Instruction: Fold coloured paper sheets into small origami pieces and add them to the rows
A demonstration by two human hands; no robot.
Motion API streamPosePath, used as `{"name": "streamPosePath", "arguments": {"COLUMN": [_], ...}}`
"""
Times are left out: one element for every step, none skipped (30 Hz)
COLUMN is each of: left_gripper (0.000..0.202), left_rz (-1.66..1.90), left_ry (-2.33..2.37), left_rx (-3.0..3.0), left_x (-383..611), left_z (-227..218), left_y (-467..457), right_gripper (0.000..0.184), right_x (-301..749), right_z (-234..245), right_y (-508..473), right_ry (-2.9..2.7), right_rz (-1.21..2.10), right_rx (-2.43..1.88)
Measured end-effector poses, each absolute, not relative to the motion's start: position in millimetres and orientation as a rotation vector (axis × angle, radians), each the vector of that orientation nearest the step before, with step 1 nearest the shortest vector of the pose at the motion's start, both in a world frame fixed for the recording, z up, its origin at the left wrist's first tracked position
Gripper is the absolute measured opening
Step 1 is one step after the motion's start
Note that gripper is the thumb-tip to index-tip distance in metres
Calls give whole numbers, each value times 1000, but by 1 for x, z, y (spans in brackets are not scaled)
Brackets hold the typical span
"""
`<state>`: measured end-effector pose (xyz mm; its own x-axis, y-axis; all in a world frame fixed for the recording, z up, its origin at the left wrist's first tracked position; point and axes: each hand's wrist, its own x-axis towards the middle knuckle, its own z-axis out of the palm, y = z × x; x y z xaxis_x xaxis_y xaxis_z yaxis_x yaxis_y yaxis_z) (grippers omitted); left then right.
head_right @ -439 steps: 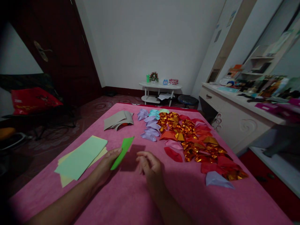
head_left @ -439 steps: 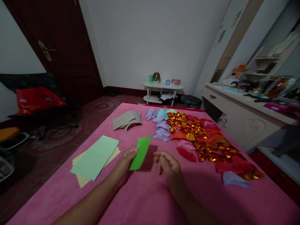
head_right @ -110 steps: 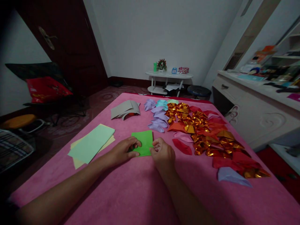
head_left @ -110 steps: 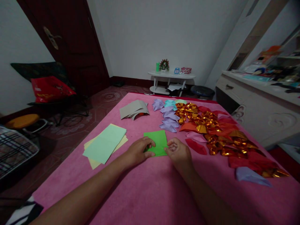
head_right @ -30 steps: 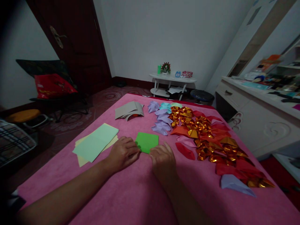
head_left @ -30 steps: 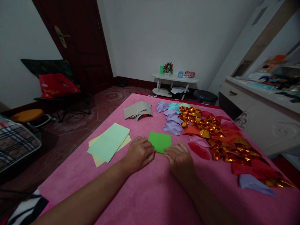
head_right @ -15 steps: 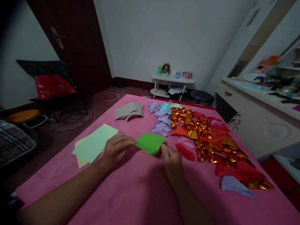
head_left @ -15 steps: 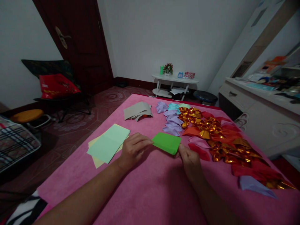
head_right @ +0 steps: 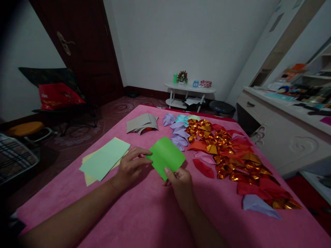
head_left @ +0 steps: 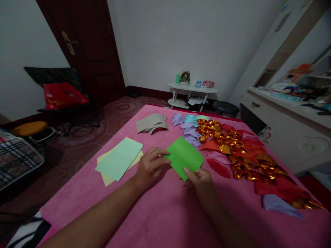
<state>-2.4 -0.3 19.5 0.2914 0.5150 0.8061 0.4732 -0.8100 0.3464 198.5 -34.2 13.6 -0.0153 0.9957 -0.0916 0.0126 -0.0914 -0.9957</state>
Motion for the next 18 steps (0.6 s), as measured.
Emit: {"name": "streamPosePath", "arguments": {"left_gripper": [19,22,24,25,25,25,27,33,39,42,38,31,24,21,23,24,26,26], "left_rz": [1571,1571,1586,1610,1631,1635,1619,1580,1517,1436,1351,1278,1226,1200,1197,1210,1226,1233], "left_ry": [955,975,1013,1059,1107,1153,1195,1217,1215,1198,1170,1137,1111,1099,1098,1100,1098,1094], "left_rx": [2467,2423,2356,2274,2184,2096,2013,1939,1868,1788,1699,1610,1527,1457,1402,1362,1331,1306], "left_x": [-2,-1,0,0,1,1,2,3,4,5,6,8,9,10,11,11,11,11], "left_z": [20,20,21,22,23,24,25,26,26,25,23,21,18,16,14,13,12,12], "left_y": [-1,-2,-2,-3,-4,-5,-5,-5,-5,-5,-4,-3,-2,-1,0,1,2,3], "right_gripper": [40,39,38,38,38,38,38,38,37,36,35,35,34,35,36,38,41,43], "right_x": [198,198,197,197,197,197,197,197,197,197,197,197,198,198,199,199,199,199], "right_z": [13,12,11,10,9,7,6,4,3,2,2,2,2,3,4,5,7,8], "right_y": [-33,-32,-32,-32,-32,-32,-33,-34,-34,-35,-36,-36,-37,-37,-37,-38,-38,-38], "right_ry": [-1174,-1175,-1186,-1203,-1227,-1258,-1292,-1328,-1365,-1403,-1436,-1463,-1483,-1494,-1496,-1490,-1474,-1455], "right_rz": [1228,1174,1132,1095,1066,1047,1036,1031,1027,1027,1031,1038,1046,1055,1066,1083,1102,1127], "right_rx": [-1329,-1355,-1370,-1382,-1394,-1401,-1404,-1403,-1398,-1389,-1377,-1365,-1355,-1351,-1351,-1355,-1360,-1360]}}
